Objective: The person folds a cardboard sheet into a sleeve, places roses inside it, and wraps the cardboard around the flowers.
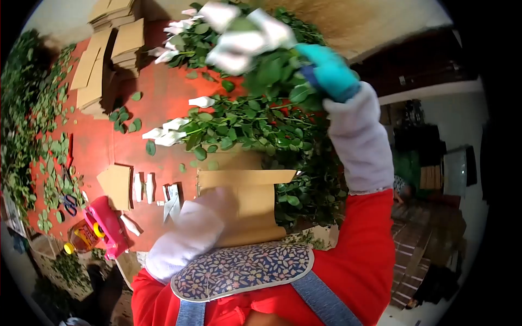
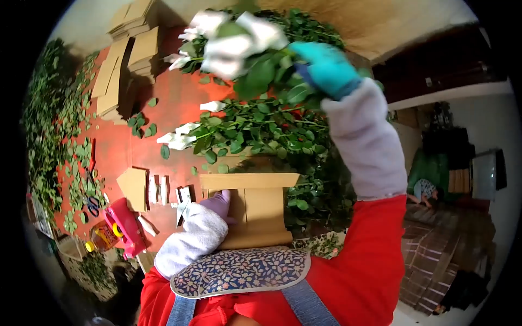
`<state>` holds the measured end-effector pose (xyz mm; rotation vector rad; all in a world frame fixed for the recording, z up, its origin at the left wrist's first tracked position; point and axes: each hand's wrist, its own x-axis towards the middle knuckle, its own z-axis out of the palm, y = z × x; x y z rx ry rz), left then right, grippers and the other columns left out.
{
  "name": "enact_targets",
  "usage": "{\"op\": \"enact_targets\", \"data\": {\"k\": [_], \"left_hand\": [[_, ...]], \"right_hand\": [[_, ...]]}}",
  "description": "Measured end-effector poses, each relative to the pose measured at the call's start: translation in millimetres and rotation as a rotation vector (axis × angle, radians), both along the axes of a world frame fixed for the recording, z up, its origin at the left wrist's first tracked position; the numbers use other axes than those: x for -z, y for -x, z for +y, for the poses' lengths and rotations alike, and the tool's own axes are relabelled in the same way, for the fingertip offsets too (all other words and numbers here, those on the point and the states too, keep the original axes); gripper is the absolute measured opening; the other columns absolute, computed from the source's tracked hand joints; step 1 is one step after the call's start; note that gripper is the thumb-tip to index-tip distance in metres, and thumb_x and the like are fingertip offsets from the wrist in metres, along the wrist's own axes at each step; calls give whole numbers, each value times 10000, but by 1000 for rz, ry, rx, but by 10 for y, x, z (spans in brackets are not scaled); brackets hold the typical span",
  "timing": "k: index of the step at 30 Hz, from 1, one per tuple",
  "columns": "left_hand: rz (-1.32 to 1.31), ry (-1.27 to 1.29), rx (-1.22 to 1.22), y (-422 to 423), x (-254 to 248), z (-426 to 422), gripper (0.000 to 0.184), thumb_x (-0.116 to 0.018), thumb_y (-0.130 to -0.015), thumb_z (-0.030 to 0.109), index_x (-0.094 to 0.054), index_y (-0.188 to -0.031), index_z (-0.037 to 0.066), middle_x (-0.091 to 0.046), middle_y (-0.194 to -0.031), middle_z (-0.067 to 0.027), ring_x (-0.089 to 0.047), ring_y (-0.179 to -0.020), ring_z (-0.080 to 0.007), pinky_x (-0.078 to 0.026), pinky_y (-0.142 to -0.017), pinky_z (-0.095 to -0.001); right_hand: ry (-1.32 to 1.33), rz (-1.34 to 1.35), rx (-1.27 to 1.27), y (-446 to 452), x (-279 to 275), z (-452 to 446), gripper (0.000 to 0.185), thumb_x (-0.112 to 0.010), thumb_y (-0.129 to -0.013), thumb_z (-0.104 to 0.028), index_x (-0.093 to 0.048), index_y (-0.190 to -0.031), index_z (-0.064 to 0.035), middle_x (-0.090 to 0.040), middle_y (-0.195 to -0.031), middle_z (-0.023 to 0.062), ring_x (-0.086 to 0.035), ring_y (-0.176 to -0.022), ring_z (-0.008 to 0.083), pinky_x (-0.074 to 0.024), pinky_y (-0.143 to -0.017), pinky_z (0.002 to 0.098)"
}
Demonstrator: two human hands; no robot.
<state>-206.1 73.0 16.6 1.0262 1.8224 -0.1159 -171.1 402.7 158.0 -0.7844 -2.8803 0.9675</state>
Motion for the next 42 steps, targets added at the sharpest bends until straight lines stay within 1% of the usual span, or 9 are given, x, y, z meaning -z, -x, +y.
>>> {"op": "enact_targets", "data": {"k": [4,12,17,19,22,24,30,35,42], "left_hand": [[-61,-117,118,36,95,-81,1016,-807,-647,420,-206,-1333,-26,-512,-1231,-284,-584,-1029,-397,-492,-835,-425],[-61,-154,132,66,-78,-1,701,-725,-759,344,-346,-1253,21,-594,-1083,-240,-619,-933,-375,-500,-766,-423],[-93,-200,128,79,-112,-28,594,-696,-789,306,-387,-1217,33,-613,-1015,-226,-626,-894,-374,-501,-741,-427],[-112,-211,104,141,-149,-117,552,-685,-801,291,-403,-1202,38,-621,-987,-220,-628,-878,-373,-501,-732,-428],[-147,-232,44,260,-31,-294,488,-668,-820,268,-427,-1180,45,-633,-947,-211,-632,-854,-372,-501,-717,-430],[-78,-386,95,274,322,-402,383,-635,-841,228,-458,-1131,53,-632,-872,-199,-631,-805,-374,-498,-690,-440],[81,-552,87,157,300,-441,315,-615,-845,191,-475,-1092,55,-621,-841,-205,-618,-784,-391,-492,-678,-455],[141,-462,114,137,252,-354,328,-590,-868,208,-481,-1135,51,-623,-821,-197,-622,-770,-379,-492,-668,-454],[130,-451,108,126,234,-294,338,-583,-875,215,-481,-1152,51,-625,-816,-195,-623,-759,-376,-492,-661,-456]], "right_hand": [[-505,276,-333,6,280,62,380,-622,-874,-155,-555,-1244,-97,-637,-960,77,-627,-788,173,-498,-650,286],[578,554,395,-460,-793,-1029,237,-571,-892,-230,-593,-1068,-72,-619,-817,48,-559,-655,144,-453,-620,274],[1157,-453,491,-1013,-104,-1565,214,-616,-855,-173,-677,-974,-6,-700,-906,89,-637,-742,139,-504,-676,287],[466,-367,-472,-1570,1027,-1570,279,-601,-875,-272,-631,-1069,-74,-671,-905,80,-640,-786,217,-505,-682,325],[198,-641,-666,-1533,1090,-1763,219,-534,-879,-251,-631,-972,-78,-658,-837,117,-644,-749,251,-501,-645,339],[-10,-550,-531,-1932,1360,-1646,249,-523,-883,-269,-640,-985,-75,-665,-821,116,-651,-708,232,-502,-613,340],[998,-26,1076,-2739,80,-700,312,-480,-939,-231,-584,-1168,-47,-670,-933,114,-648,-713,226,-534,-633,361],[-121,-601,1080,-4408,-374,-396,304,-492,-924,-201,-588,-1136,-6,-657,-984,107,-639,-798,232,-546,-698,368],[-163,-297,1189,-4584,-460,-811,309,-533,-906,-268,-610,-1070,-17,-657,-924,96,-628,-736,213,-535,-652,361]]}}
